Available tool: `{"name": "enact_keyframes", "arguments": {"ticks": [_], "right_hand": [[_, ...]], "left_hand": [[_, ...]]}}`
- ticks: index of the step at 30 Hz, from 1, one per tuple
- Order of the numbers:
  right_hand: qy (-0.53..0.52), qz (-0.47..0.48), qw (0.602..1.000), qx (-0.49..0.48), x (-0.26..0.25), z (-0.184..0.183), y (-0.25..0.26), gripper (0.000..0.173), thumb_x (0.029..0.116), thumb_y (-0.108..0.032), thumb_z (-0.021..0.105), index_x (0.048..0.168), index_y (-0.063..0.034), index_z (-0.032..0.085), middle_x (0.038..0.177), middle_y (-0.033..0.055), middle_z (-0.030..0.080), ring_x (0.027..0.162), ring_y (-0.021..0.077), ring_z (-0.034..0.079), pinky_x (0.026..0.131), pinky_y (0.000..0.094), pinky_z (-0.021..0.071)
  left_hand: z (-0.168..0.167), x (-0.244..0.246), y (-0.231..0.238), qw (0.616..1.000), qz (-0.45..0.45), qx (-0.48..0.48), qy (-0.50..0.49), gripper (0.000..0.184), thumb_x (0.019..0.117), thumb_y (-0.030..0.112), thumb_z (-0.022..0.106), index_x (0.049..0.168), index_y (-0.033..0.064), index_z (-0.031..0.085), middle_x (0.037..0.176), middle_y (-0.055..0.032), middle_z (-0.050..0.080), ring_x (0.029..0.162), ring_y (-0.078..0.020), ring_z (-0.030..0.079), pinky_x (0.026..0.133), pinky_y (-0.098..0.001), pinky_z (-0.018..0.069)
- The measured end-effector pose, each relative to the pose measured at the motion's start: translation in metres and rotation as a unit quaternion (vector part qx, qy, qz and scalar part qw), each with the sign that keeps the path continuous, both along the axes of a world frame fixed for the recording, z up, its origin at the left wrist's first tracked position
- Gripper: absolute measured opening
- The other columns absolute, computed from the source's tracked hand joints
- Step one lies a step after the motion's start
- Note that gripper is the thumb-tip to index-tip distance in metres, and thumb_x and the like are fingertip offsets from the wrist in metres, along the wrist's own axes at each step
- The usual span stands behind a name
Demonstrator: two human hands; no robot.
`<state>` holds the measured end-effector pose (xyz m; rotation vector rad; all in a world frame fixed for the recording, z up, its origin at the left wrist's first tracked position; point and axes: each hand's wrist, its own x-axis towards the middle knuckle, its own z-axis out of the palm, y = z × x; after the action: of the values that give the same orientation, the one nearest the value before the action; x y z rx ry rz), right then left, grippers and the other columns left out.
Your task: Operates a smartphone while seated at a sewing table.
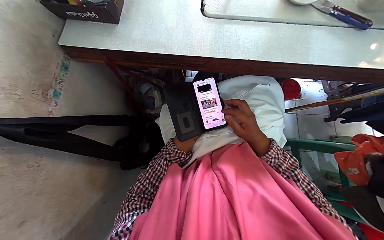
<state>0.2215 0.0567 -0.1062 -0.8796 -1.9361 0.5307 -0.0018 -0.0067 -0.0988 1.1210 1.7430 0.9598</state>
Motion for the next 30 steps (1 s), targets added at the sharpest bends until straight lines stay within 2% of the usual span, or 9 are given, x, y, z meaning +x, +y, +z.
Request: {"name": "enact_keyframes", "arguments": {"ticks": [4,9,14,20,26,30], "right_hand": [[0.001,0.016,1.000,0.026,0.002,0.000,-0.001,0.034,0.1046,-0.028,0.054,0.097,-0.0019,0.076,0.121,0.0224,0.065,0.120,0.0272,0.060,0.104,0.0360,0.0493],[-0.013,0.028,0.998,0.061,0.003,0.001,-0.003,0.042,0.1054,-0.035,0.050,0.093,-0.0051,0.077,0.106,0.0169,0.067,0.110,0.0246,0.060,0.099,0.0350,0.0485],[-0.029,0.049,0.995,0.079,0.004,0.001,-0.004,0.045,0.1054,-0.037,0.048,0.091,-0.0065,0.077,0.099,0.0151,0.066,0.105,0.0246,0.061,0.095,0.0355,0.0488],[-0.057,0.052,0.994,0.081,0.002,0.003,-0.005,0.047,0.1053,-0.039,0.047,0.089,-0.0074,0.078,0.097,0.0142,0.068,0.102,0.0254,0.062,0.093,0.0367,0.0498],[-0.052,0.044,0.994,0.081,0.002,0.002,-0.005,0.047,0.1058,-0.039,0.047,0.095,-0.0056,0.078,0.098,0.0143,0.067,0.101,0.0252,0.062,0.092,0.0366,0.0501],[-0.053,0.037,0.995,0.074,0.001,0.003,-0.004,0.045,0.1056,-0.039,0.048,0.096,-0.0054,0.077,0.099,0.0144,0.067,0.102,0.0255,0.062,0.093,0.0368,0.0506]], "left_hand": [[-0.006,-0.005,0.001,0.998,-0.039,0.023,-0.040,0.020,0.0821,-0.005,0.074,0.099,-0.0093,0.064,0.084,-0.0020,0.066,0.082,0.0040,0.060,0.080,-0.0135,0.0477],[-0.010,-0.003,0.001,0.996,-0.020,0.043,-0.076,0.021,0.0809,-0.008,0.073,0.099,-0.0087,0.063,0.084,-0.0009,0.066,0.082,0.0038,0.061,0.079,-0.0139,0.0486],[-0.009,-0.005,0.002,0.994,-0.031,0.049,-0.087,0.021,0.0806,-0.009,0.074,0.099,-0.0074,0.063,0.084,0.0005,0.066,0.083,0.0038,0.061,0.080,-0.0144,0.0489],[-0.007,-0.004,0.002,0.999,-0.026,0.017,-0.004,0.027,0.0802,-0.004,0.078,0.103,-0.0100,0.065,0.089,-0.0053,0.068,0.086,0.0009,0.062,0.083,-0.0171,0.0487],[-0.006,-0.005,0.002,0.999,-0.032,0.025,0.004,0.027,0.0791,-0.002,0.080,0.101,-0.0090,0.066,0.087,-0.0047,0.068,0.085,0.0016,0.062,0.082,-0.0170,0.0490],[0.002,0.000,0.002,0.999,-0.008,-0.006,0.044,0.027,0.0799,-0.001,0.080,0.100,-0.0113,0.065,0.087,-0.0090,0.068,0.083,-0.0022,0.062,0.082,-0.0202,0.0488]]}}
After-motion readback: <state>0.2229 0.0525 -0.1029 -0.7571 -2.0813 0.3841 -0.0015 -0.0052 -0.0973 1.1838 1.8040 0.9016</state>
